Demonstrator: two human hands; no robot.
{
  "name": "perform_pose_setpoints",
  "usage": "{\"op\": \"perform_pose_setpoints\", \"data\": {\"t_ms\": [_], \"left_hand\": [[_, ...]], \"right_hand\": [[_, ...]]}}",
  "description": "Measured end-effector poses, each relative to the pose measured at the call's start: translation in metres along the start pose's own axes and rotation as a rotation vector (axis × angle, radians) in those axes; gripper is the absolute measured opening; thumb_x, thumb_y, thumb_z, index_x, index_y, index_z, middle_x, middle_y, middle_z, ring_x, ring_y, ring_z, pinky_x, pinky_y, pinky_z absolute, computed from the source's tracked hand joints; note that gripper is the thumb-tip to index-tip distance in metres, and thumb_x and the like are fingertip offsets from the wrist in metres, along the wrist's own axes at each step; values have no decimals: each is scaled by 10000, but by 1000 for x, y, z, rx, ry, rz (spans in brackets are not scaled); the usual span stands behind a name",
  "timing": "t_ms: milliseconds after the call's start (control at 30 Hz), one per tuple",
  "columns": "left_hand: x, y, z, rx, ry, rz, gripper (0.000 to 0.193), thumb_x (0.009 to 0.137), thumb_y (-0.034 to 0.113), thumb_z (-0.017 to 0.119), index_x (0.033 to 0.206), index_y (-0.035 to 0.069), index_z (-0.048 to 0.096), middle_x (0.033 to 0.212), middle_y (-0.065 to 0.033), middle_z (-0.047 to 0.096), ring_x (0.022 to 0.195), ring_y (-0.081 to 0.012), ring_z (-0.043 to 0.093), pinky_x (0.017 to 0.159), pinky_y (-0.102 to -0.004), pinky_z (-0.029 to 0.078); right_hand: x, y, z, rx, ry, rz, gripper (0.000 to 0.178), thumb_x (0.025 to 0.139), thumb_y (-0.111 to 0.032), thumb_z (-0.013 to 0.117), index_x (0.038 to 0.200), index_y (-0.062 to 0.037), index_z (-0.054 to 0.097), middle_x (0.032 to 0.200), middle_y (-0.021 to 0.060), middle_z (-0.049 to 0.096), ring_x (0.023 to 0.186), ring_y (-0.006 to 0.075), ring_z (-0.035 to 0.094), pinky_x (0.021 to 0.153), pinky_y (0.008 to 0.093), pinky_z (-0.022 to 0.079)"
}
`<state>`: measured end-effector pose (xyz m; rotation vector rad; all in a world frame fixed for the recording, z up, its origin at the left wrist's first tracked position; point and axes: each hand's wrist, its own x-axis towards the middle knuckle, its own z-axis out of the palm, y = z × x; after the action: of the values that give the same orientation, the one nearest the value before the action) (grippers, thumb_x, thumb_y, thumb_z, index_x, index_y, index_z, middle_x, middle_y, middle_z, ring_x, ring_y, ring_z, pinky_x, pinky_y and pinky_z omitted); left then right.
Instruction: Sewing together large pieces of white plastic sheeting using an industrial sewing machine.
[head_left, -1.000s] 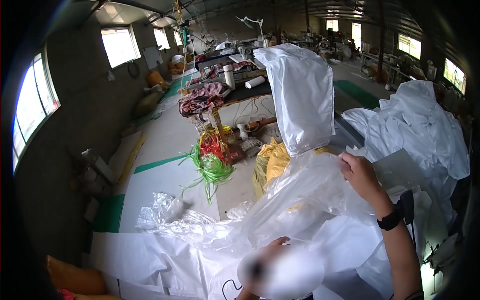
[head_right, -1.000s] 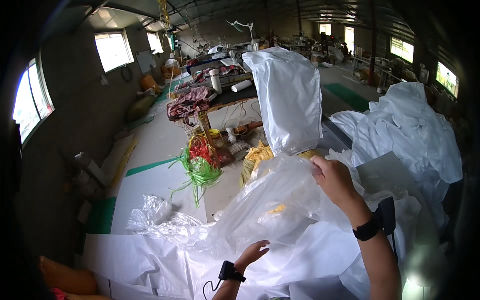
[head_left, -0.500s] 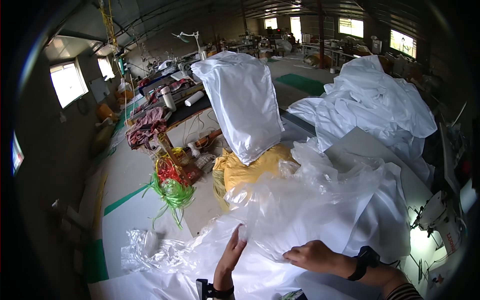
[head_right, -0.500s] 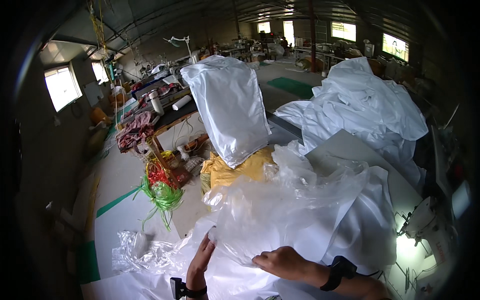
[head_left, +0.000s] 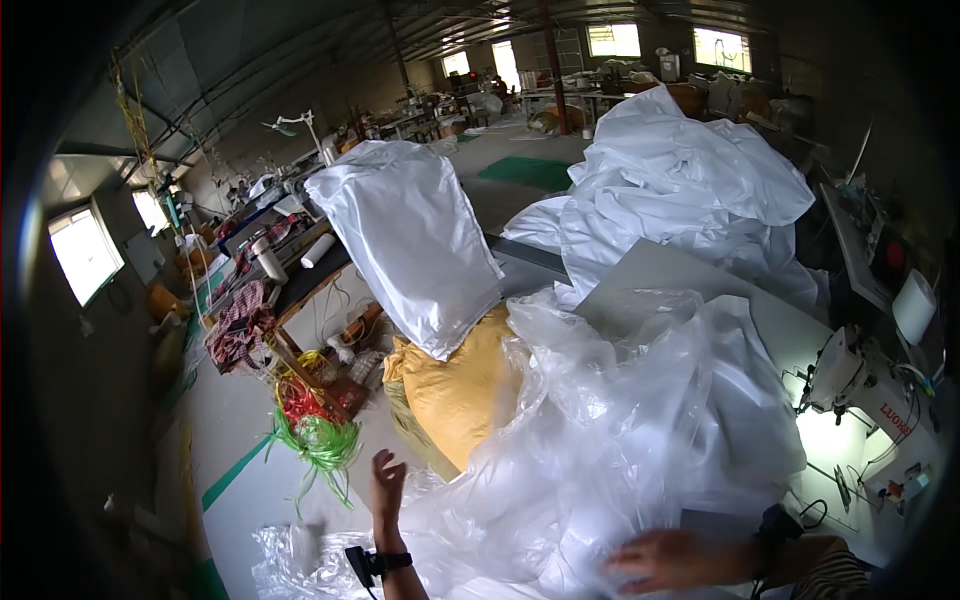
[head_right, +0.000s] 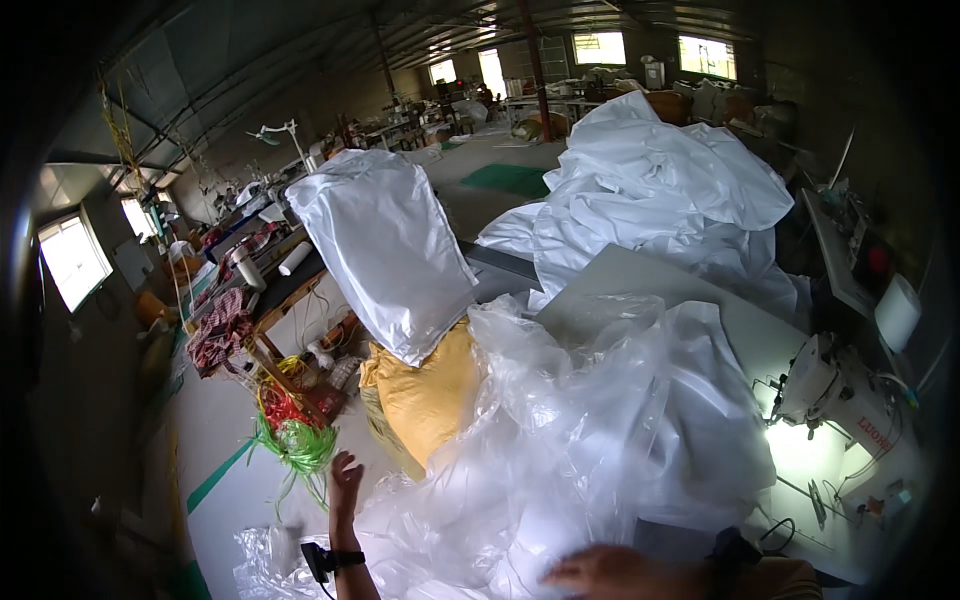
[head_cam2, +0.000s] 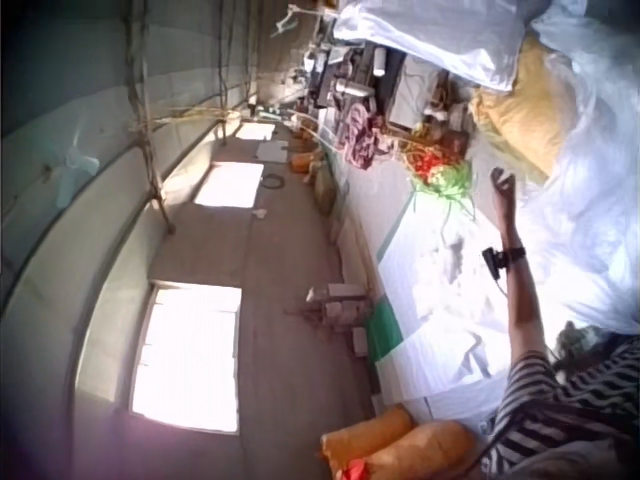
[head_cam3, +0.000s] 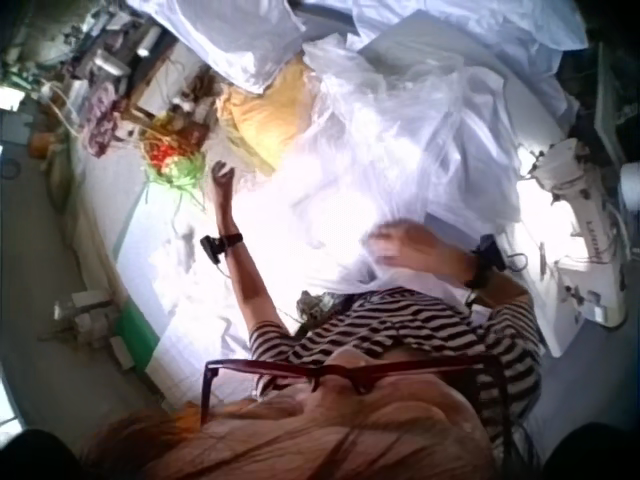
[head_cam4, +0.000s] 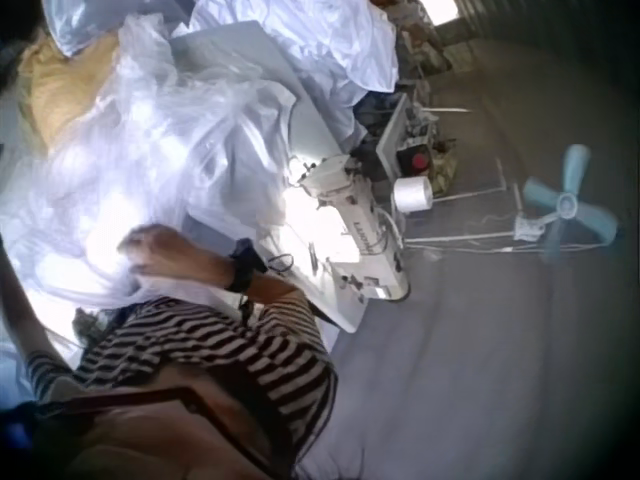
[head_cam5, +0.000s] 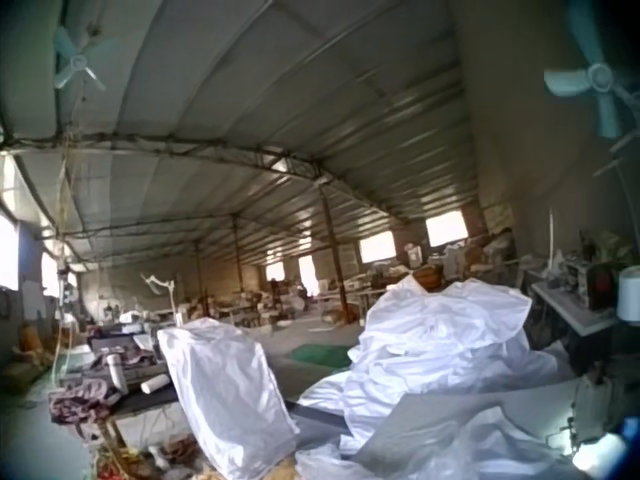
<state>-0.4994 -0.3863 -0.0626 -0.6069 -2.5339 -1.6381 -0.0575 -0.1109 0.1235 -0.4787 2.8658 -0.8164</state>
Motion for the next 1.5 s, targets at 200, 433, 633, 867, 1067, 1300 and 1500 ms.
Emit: {"op": "perform_pose_setpoints", "data": {"t_ms": [200, 433, 633, 867, 1067, 1300, 1500], "left_hand": [[12, 123, 203, -447, -399, -107, 1087, 759, 65, 796, 1512, 65, 13, 1375, -221, 453, 804, -173, 640, 600, -273, 526], [30, 143, 282, 62, -257, 229, 388, 730, 114, 706, 1094, 15, 616, 882, -178, 673, 852, -327, 662, 725, -397, 523], [47, 156, 322, -613, -297, 254, 200, 852, 99, 587, 1019, -7, 621, 984, -180, 650, 895, -320, 636, 783, -387, 506], [-80, 294, 380, -982, -1107, -213, 310, 937, 128, 578, 1233, 37, 549, 1172, -72, 600, 1059, -173, 577, 894, -320, 483], [-29, 322, 398, -123, -810, 969, 318, 835, 23, 573, 1148, 0, 620, 1323, -183, 542, 1212, -315, 523, 1040, -380, 407], [-73, 312, 348, -628, -881, 194, 185, 854, 60, 546, 995, -34, 622, 1020, -155, 678, 923, -302, 636, 822, -399, 494], [-118, 442, 247, -519, -695, 909, 184, 875, 85, 526, 983, -31, 619, 1020, -158, 668, 887, -300, 629, 818, -388, 488]], "right_hand": [[49, 96, -105, -946, 459, 707, 490, 782, -312, 726, 1184, -69, 587, 1265, 116, 559, 1211, 283, 504, 1092, 480, 301], [-82, 8, -65, -315, 655, 569, 134, 882, -207, 636, 962, -105, 605, 811, 59, 678, 672, 265, 667, 542, 368, 516], [-185, -37, 10, 217, 137, 778, 185, 937, -251, 575, 988, -87, 644, 830, 88, 685, 678, 273, 663, 605, 353, 534], [-159, 55, -27, -641, 698, 1010, 486, 891, -309, 617, 1310, -90, 501, 1277, 139, 525, 1164, 294, 528, 977, 458, 428], [-162, 51, 52, -670, 550, 1259, 506, 872, -308, 619, 1312, -94, 489, 1401, 114, 430, 1263, 311, 443, 1002, 495, 392], [-158, 6, 47, 65, 960, 1174, 708, 852, -398, 682, 1364, 7, 408, 1336, 232, 498, 1184, 377, 536, 1015, 459, 399], [-44, 40, 27, -40, 958, 824, 773, 848, -402, 694, 1383, 40, 356, 1307, 272, 501, 1192, 414, 512, 1043, 424, 383]]}}
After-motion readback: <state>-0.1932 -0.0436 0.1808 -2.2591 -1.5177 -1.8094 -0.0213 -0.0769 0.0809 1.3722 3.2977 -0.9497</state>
